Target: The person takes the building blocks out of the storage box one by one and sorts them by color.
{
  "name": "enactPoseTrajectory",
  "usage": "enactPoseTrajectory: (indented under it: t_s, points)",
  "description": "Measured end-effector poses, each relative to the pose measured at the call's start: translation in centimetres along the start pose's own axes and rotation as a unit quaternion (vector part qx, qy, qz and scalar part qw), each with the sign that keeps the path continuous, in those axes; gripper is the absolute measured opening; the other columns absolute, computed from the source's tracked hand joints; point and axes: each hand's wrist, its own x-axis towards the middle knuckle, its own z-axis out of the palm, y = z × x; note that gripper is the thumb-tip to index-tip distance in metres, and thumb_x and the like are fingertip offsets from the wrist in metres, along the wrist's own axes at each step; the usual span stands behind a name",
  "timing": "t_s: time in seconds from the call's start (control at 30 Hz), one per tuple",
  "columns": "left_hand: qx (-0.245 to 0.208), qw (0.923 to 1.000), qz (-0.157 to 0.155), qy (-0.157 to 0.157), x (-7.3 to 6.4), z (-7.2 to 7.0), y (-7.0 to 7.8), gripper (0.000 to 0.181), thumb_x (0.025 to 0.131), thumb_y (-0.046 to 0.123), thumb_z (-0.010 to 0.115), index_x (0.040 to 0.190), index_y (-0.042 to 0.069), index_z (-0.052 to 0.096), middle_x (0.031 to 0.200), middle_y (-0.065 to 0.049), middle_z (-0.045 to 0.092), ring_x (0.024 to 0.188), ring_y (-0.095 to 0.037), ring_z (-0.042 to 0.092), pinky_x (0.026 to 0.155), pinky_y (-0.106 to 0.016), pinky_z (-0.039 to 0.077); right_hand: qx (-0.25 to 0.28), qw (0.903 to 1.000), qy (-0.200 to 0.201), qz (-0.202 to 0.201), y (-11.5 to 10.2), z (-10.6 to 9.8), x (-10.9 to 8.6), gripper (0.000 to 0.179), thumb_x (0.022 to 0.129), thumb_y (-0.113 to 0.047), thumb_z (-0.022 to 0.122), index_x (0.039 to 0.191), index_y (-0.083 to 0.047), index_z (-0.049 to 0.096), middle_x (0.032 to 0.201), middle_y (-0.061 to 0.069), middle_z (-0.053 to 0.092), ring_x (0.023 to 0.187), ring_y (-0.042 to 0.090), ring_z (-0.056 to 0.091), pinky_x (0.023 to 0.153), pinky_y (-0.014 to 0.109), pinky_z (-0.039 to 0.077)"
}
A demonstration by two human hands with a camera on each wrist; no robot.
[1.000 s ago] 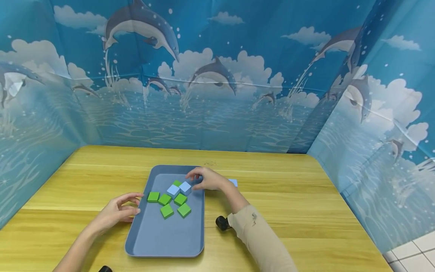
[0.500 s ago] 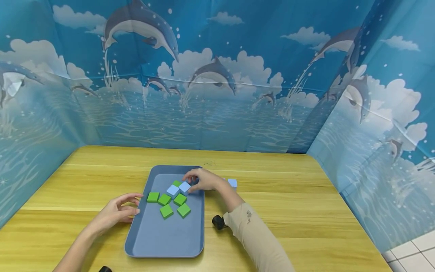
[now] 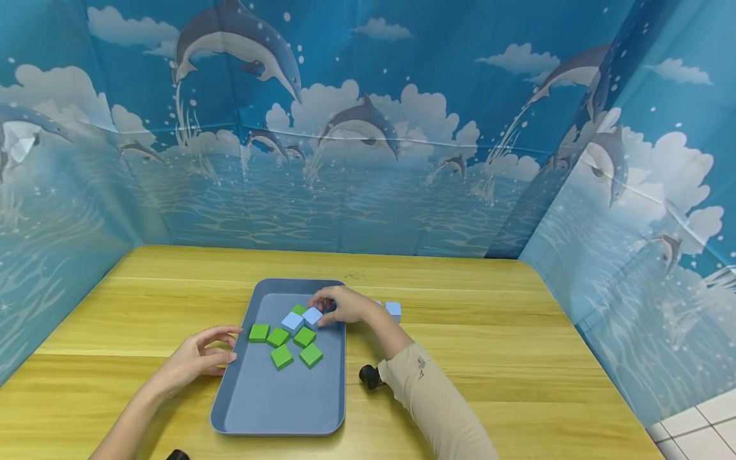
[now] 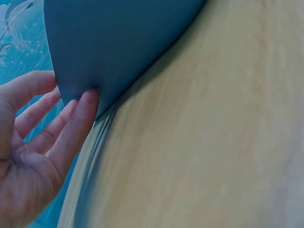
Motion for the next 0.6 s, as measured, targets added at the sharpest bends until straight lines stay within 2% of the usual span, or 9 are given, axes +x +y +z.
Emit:
enactPoseTrajectory:
  t_s: [0.47, 0.6]
  points:
    - [0.005, 1.0, -0.002, 0.005, 0.06, 0.02, -0.08, 0.053, 0.085, 0.01, 0.064, 0.131, -0.003, 0.041, 0.108, -0.02, 0.044, 0.082, -0.017, 0.061, 0.07, -0.036, 0.055, 0.001, 1.0, 0.009, 0.0, 0.05, -0.1, 0.01, 0.03, 0.08, -0.014, 0.07, 0.108, -0.009, 0.062, 0.094, 0.006, 0.056, 0.085, 0.02, 0.05, 0.073, 0.029, 0.045]
    - [0.006, 1.0, -0.001, 0.006, 0.07, 0.05, -0.09, 0.053, 0.085, 0.01, 0.064, 0.131, -0.003, 0.041, 0.107, -0.02, 0.044, 0.082, -0.017, 0.061, 0.07, -0.036, 0.055, -0.002, 0.9998, 0.021, 0.006, 0.01, -0.35, -0.21, 0.03, 0.079, -0.015, 0.071, 0.107, -0.011, 0.063, 0.094, 0.002, 0.056, 0.086, 0.018, 0.05, 0.072, 0.027, 0.045]
